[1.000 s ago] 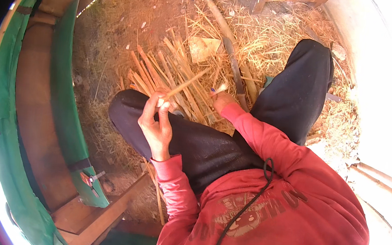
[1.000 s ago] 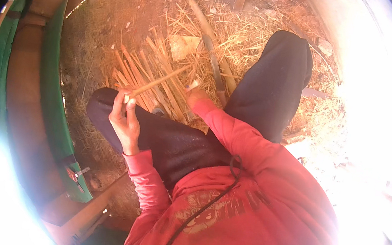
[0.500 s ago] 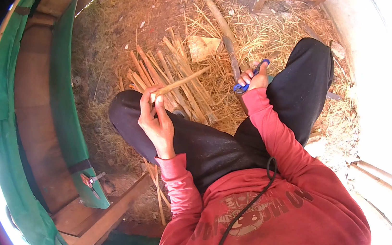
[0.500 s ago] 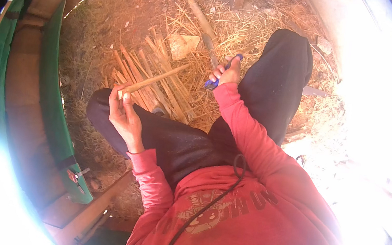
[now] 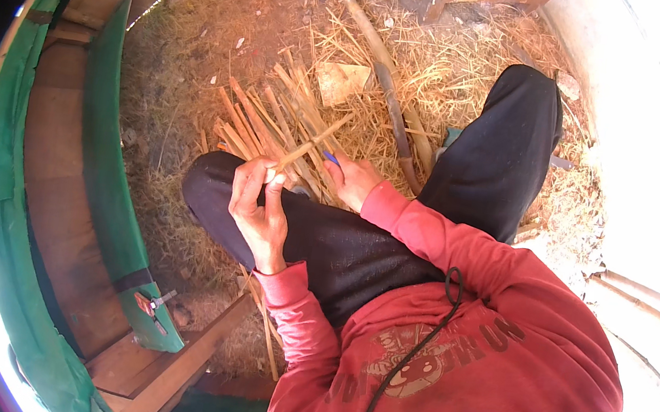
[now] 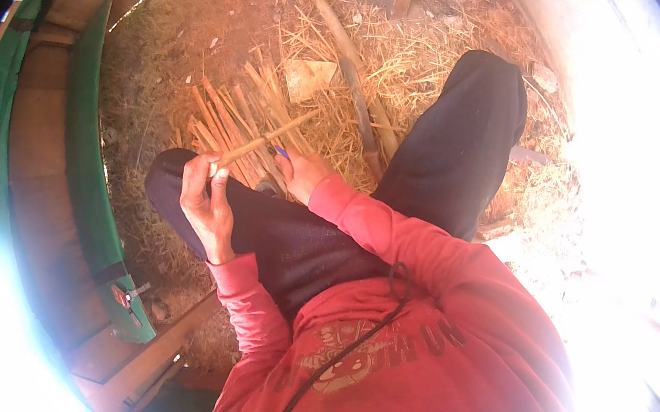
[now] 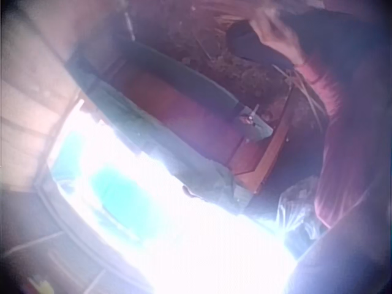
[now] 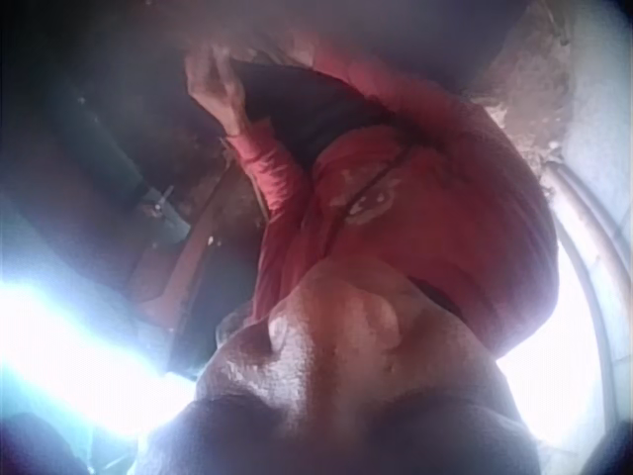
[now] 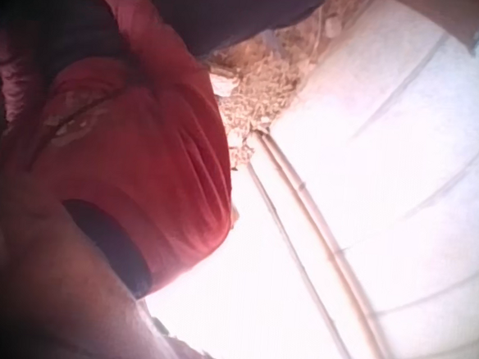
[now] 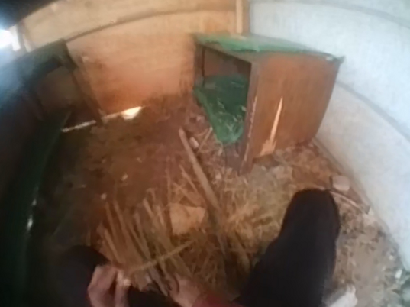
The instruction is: The person sits on the ground and uses a knife to sharpen the ends of thin wooden sticks. They hold each stick with one hand and scrape the blade along the wood to create a point, then place the finished stick into a pile.
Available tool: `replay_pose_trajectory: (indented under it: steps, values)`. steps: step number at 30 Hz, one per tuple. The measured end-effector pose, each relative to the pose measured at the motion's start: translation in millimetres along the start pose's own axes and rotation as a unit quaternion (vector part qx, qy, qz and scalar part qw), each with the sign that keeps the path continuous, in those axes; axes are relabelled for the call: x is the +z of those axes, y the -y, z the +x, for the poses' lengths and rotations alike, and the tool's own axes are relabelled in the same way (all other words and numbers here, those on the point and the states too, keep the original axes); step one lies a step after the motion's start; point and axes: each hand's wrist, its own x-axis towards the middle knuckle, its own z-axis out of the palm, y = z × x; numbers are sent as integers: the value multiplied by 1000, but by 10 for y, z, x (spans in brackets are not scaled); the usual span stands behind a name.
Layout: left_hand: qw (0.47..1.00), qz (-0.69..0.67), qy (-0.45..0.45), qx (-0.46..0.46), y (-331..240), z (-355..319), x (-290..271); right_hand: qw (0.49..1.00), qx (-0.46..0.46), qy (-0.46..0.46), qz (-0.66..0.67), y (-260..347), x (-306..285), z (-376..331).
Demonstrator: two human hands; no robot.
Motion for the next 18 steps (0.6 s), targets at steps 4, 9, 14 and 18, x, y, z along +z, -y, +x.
replay_pose_trajectory:
  steps: [4, 9, 14, 18]
  values:
    - [1000, -13, -3, -15, 42, -31, -4, 995, -86, -46, 1, 137, 36, -73]
    - [1000, -9, -18, -7, 50, 30, 0, 999, -12, -36, -31, -360, 242, 65]
    - [999, -38, -34, -19, 113, -34, 58, 996, -69, -53, 19, -6, 97, 59]
    - [997, -34, -59, -40, 102, -30, 52, 1000, -3, -23, -18, -302, 199, 177]
